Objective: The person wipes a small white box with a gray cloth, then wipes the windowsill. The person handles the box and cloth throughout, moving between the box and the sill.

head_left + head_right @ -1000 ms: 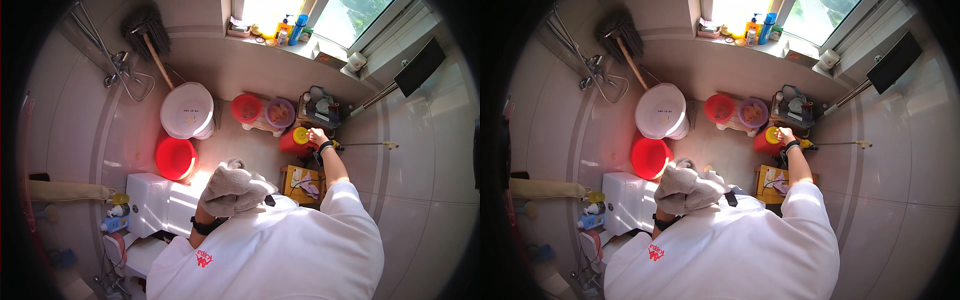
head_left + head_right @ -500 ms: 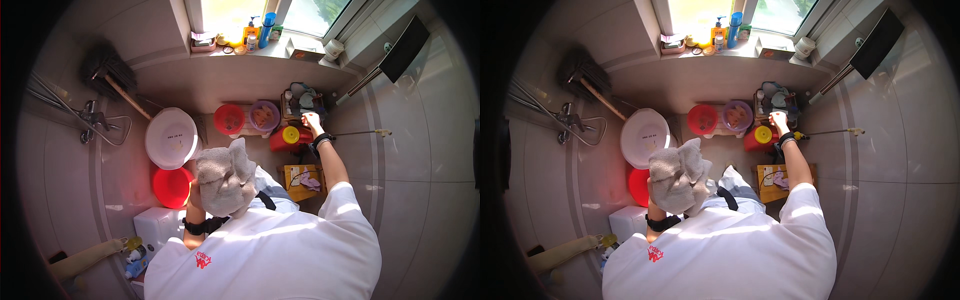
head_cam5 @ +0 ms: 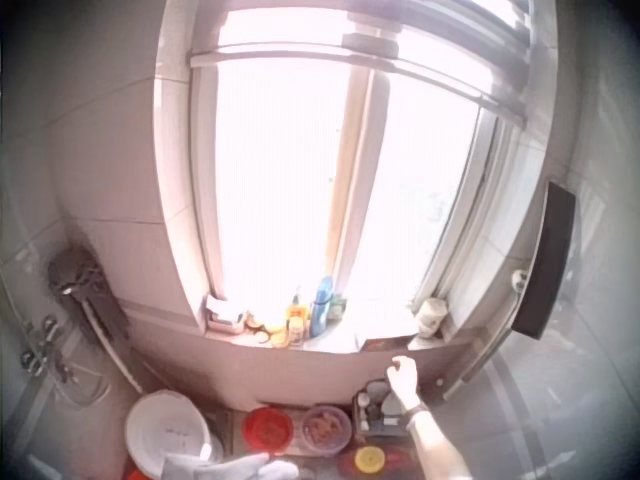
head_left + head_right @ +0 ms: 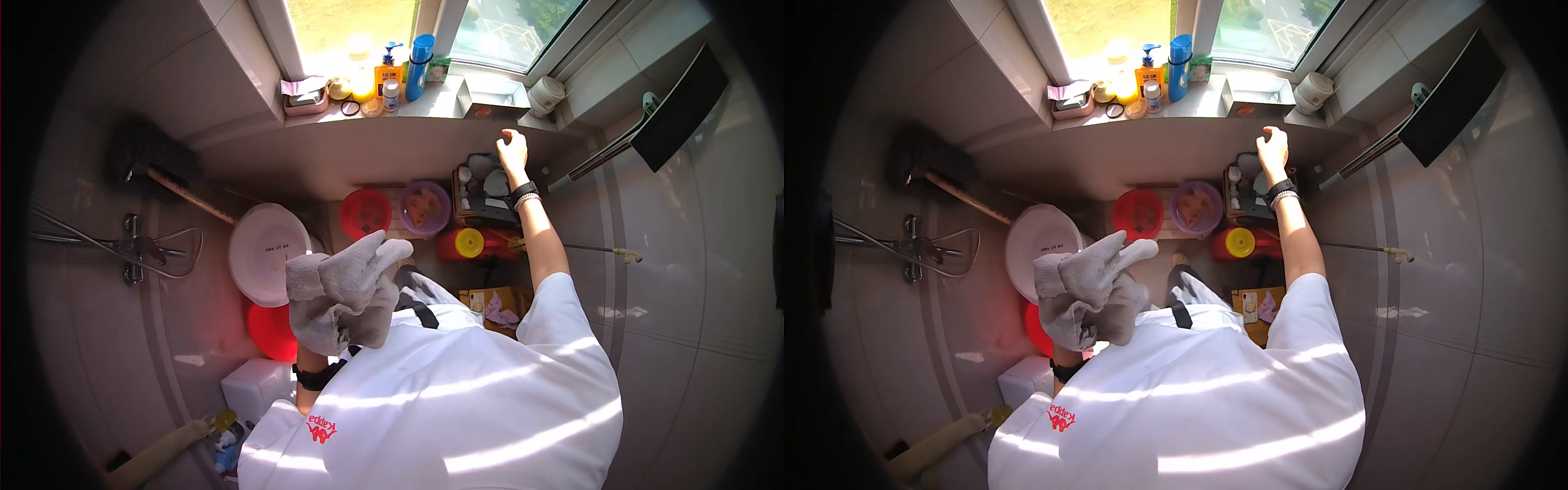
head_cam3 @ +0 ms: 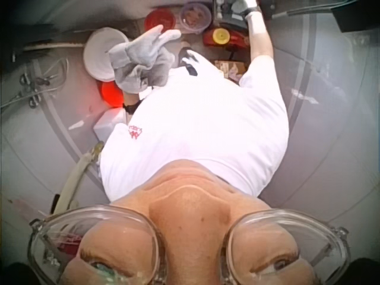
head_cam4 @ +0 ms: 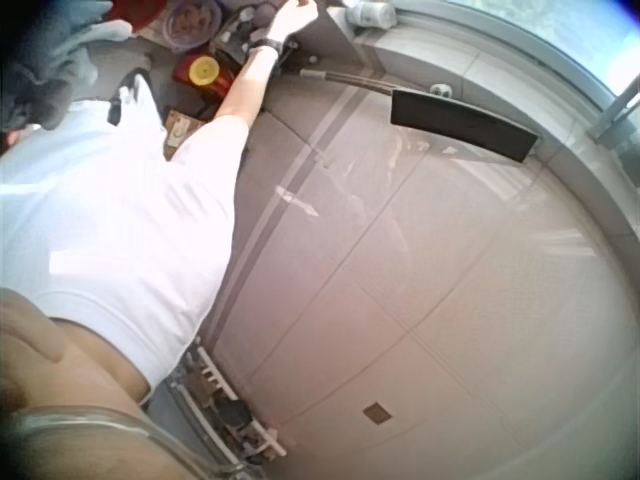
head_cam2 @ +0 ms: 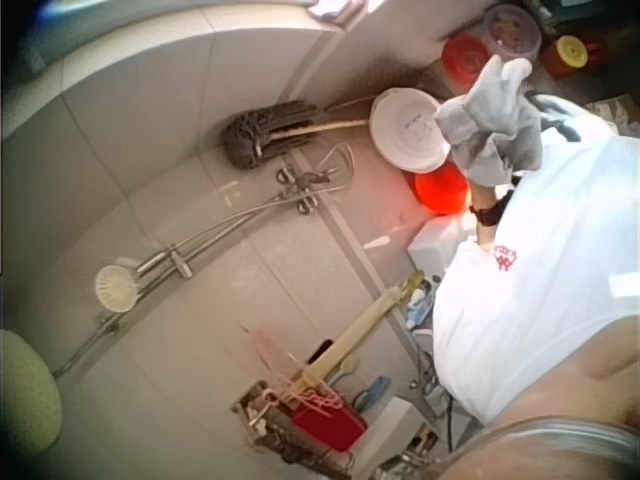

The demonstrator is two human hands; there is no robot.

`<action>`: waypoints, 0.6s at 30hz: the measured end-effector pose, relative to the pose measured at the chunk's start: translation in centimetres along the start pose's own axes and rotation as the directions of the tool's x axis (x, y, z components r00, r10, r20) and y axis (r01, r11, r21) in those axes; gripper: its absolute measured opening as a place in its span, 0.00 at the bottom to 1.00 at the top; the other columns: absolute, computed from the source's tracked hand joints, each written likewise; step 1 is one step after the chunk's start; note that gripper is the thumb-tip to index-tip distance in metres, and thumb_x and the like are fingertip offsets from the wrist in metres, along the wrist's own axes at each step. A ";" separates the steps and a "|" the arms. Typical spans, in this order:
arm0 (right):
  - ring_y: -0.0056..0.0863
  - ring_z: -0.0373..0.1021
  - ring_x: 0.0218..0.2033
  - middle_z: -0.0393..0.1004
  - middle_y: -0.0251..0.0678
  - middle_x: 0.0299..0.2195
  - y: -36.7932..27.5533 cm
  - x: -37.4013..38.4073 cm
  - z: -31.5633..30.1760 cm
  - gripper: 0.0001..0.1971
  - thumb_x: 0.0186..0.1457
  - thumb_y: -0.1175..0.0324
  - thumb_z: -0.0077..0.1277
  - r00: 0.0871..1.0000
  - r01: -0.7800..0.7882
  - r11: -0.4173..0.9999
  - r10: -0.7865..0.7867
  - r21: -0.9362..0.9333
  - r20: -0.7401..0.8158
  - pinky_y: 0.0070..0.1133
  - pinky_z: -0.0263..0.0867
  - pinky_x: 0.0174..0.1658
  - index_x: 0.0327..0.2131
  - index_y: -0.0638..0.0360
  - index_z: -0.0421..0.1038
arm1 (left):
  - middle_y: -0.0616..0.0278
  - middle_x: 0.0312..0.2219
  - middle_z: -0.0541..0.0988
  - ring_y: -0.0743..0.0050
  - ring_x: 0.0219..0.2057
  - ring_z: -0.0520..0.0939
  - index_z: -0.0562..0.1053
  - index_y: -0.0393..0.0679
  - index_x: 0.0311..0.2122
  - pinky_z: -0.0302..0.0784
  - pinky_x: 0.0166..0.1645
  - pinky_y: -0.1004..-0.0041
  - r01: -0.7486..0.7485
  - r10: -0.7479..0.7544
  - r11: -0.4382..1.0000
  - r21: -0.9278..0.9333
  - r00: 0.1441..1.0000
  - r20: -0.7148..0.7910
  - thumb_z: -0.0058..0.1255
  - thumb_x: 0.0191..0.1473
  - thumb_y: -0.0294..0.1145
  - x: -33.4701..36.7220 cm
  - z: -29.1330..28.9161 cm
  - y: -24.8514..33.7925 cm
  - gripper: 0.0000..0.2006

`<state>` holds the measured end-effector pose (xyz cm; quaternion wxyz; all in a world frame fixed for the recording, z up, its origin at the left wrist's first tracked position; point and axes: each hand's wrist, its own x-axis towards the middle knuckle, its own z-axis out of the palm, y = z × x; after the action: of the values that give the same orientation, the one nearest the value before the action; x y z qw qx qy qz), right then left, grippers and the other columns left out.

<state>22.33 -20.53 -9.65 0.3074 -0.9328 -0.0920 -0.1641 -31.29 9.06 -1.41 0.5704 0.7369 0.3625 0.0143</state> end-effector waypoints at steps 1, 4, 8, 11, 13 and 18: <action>0.38 0.67 0.42 0.67 0.41 0.42 -0.4 1.2 0.2 0.17 0.43 0.67 0.52 1.000 0.017 1.000 -0.017 0.014 -0.010 0.30 0.63 0.47 0.41 0.54 0.68 | 0.57 0.38 0.74 0.66 0.39 0.74 0.68 0.36 0.46 0.68 0.46 0.69 0.003 -0.003 1.000 0.004 1.000 -0.002 0.45 0.53 0.30 0.7 0.4 0.6 0.15; 0.39 0.68 0.44 0.62 0.42 0.48 -1.0 4.1 0.6 0.22 0.44 0.68 0.52 1.000 -0.007 1.000 0.007 -0.004 0.030 0.30 0.65 0.46 0.46 0.53 0.64 | 0.57 0.39 0.74 0.65 0.40 0.74 0.68 0.36 0.46 0.68 0.47 0.69 0.015 -0.015 1.000 0.008 1.000 -0.010 0.46 0.53 0.30 2.5 1.6 2.2 0.15; 0.40 0.68 0.44 0.57 0.41 0.53 -0.8 7.0 1.2 0.26 0.45 0.70 0.54 0.989 0.099 0.991 -0.088 -0.088 0.120 0.30 0.67 0.44 0.50 0.51 0.61 | 0.56 0.40 0.74 0.65 0.41 0.74 0.68 0.36 0.46 0.68 0.48 0.69 0.014 -0.015 1.000 -0.022 1.000 -0.023 0.46 0.53 0.29 4.6 3.5 4.5 0.16; 0.38 0.70 0.38 0.60 0.39 0.52 0.2 8.1 1.8 0.23 0.47 0.70 0.54 0.964 0.260 0.954 -0.247 -0.148 0.103 0.29 0.68 0.41 0.49 0.51 0.63 | 0.56 0.40 0.74 0.65 0.41 0.74 0.68 0.36 0.47 0.67 0.49 0.68 -0.016 0.014 0.997 -0.073 0.999 -0.030 0.46 0.53 0.29 6.3 5.1 6.4 0.16; 0.42 0.70 0.38 0.65 0.39 0.45 1.0 8.4 2.2 0.18 0.48 0.70 0.54 0.946 0.314 0.940 -0.299 -0.132 0.122 0.29 0.68 0.41 0.44 0.52 0.66 | 0.56 0.40 0.74 0.65 0.42 0.74 0.68 0.36 0.47 0.67 0.50 0.68 -0.073 0.069 0.987 -0.141 0.997 -0.031 0.46 0.52 0.29 8.0 6.3 7.9 0.16; 0.43 0.69 0.36 0.68 0.40 0.36 1.9 9.5 2.6 0.10 0.49 0.72 0.52 0.925 0.339 0.939 -0.322 -0.056 0.203 0.31 0.66 0.38 0.38 0.54 0.67 | 0.56 0.41 0.74 0.64 0.43 0.74 0.68 0.36 0.47 0.67 0.51 0.68 -0.399 0.442 0.669 -0.627 0.892 -0.096 0.47 0.52 0.29 13.8 9.8 10.2 0.17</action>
<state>32.27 -19.84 -9.20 0.2229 -0.9281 -0.2694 -0.1276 -11.58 7.64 -1.58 0.7761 0.5656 0.1384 0.2422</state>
